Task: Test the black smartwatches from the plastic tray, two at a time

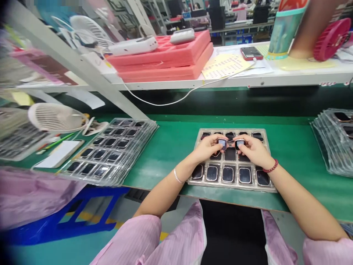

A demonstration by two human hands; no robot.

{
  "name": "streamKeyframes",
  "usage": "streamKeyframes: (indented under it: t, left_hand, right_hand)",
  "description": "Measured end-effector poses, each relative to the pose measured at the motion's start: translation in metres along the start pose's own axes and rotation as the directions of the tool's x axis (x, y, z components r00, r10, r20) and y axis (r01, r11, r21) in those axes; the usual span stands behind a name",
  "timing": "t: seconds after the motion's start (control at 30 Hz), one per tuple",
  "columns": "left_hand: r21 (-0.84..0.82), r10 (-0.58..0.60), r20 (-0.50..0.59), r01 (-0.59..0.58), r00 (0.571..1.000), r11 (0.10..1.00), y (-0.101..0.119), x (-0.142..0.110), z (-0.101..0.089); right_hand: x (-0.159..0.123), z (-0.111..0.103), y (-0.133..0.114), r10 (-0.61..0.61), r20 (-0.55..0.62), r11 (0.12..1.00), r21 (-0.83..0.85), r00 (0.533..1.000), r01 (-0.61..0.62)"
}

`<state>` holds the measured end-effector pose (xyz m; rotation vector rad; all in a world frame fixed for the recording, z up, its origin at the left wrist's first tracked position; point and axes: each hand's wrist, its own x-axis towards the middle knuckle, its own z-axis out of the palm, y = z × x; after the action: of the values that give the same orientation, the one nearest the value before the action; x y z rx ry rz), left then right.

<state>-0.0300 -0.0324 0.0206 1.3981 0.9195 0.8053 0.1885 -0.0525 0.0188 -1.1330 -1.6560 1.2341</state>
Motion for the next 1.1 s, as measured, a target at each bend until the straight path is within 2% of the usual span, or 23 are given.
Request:
streamKeyframes:
  t: [0.27, 0.4, 0.57, 0.7, 0.8, 0.93, 1.1]
  left_hand:
    - [0.003, 0.008, 0.022, -0.008, 1.000, 1.000, -0.0014, 0.0002, -0.0007]
    - [-0.017, 0.043, 0.031, -0.043, 0.999, 0.999, -0.0023, 0.0001, -0.0010]
    - [0.013, 0.115, 0.012, -0.115, 0.993, 0.993, -0.0017, -0.0004, 0.0000]
    - [0.032, 0.093, 0.010, -0.093, 0.996, 0.995, -0.0002, -0.0014, -0.0001]
    - [0.019, 0.041, 0.026, -0.042, 0.999, 0.999, -0.0013, -0.0010, -0.0008]
    - [0.007, 0.032, 0.029, -0.032, 0.999, 0.999, -0.0036, 0.0007, -0.0008]
    - [0.006, 0.100, 0.000, -0.100, 0.995, 0.995, -0.0024, 0.0005, 0.0000]
  right_hand:
    - [0.0003, -0.0002, -0.0010, 0.012, 0.030, 0.999, 0.053, 0.999, -0.014]
    - [0.0010, -0.0003, 0.0018, 0.011, 0.003, 0.999, 0.032, 1.000, -0.011]
    - [0.0010, 0.0018, 0.0035, -0.125, 0.009, 0.989, -0.081, 0.992, 0.125]
    - [0.0010, 0.0017, 0.0018, -0.059, 0.055, 0.998, -0.014, 0.997, 0.059]
    - [0.0011, 0.0009, 0.0000, -0.006, 0.019, 1.000, 0.013, 1.000, 0.006]
    - [0.0007, 0.0003, -0.0016, -0.034, -0.040, 0.996, -0.081, 0.999, 0.031]
    - [0.0000, 0.0005, -0.0015, -0.070, 0.027, 0.997, -0.031, 0.997, 0.071]
